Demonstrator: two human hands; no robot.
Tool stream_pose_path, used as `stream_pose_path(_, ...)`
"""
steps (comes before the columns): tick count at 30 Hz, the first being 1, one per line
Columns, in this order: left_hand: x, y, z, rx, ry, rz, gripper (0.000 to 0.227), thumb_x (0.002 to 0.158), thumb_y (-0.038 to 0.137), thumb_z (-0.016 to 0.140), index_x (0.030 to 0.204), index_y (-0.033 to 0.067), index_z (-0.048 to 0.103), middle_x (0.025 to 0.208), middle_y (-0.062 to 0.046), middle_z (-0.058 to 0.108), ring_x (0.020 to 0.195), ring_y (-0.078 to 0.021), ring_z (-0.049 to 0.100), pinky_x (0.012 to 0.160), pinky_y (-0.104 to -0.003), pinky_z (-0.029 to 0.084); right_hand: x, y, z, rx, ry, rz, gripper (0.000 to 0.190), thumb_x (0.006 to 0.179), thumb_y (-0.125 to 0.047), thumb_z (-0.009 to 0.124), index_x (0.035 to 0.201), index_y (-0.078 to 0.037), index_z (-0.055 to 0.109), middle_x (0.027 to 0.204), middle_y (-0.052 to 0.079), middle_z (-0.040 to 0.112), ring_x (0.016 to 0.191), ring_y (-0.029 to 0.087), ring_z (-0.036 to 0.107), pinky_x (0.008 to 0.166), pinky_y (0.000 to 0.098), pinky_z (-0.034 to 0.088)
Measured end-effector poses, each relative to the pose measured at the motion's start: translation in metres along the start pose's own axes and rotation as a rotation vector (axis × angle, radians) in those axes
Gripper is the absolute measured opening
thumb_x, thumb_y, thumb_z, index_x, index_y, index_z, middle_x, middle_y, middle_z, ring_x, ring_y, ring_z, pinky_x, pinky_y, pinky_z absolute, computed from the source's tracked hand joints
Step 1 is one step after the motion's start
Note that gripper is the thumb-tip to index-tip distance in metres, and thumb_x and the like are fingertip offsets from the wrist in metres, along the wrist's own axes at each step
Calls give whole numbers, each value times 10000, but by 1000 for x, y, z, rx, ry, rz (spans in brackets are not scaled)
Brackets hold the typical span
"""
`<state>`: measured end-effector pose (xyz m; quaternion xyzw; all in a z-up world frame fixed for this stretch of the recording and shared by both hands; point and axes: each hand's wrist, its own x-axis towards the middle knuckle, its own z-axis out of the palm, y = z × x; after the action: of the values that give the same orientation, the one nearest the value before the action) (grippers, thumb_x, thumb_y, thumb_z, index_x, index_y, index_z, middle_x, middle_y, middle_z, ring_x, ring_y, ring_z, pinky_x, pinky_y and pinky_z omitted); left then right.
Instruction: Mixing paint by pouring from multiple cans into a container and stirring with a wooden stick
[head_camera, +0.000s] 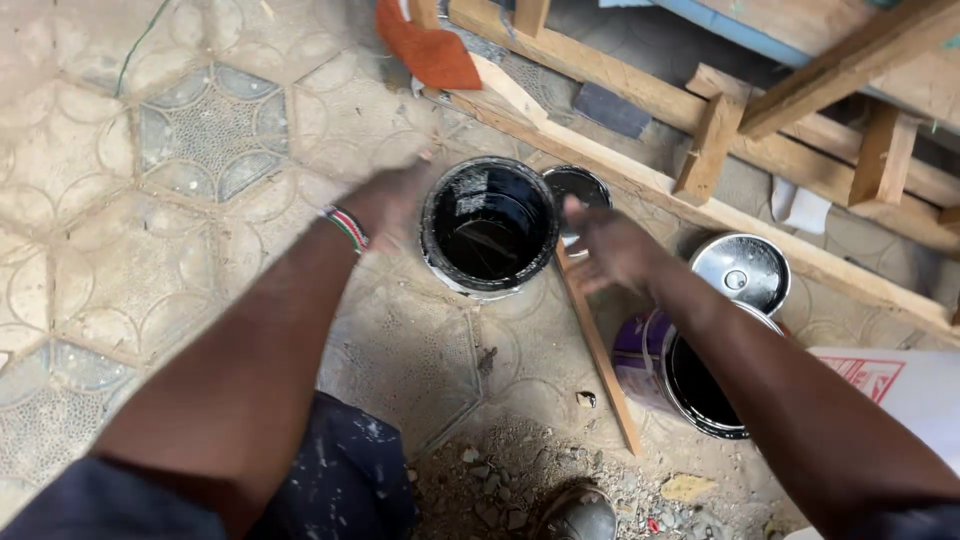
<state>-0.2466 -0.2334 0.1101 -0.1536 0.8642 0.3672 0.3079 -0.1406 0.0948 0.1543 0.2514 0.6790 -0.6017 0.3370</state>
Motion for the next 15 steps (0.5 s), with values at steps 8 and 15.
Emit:
stream_pose_path(8,-61,10,29,-391,-284,5,934,1212,706,380,1868,42,355,1912,-321,303,1728,-602,350,1214,-878,452,79,6,44,-505,364,-137,1016,1214,-855,216,1660,-74,688,1623,264,715,1641,447,580,1387,640,406)
stream_pose_path(15,-85,26,-29,-58,8,129,920,1124,867,367,1694,196,632,1700,-135,696,1673,-396,558,1357,-652,461,-33,-39,109,-140,346,-251,828,1232,-616,331,1660,45,588,1635,389,571,1180,633,803,760,595,785)
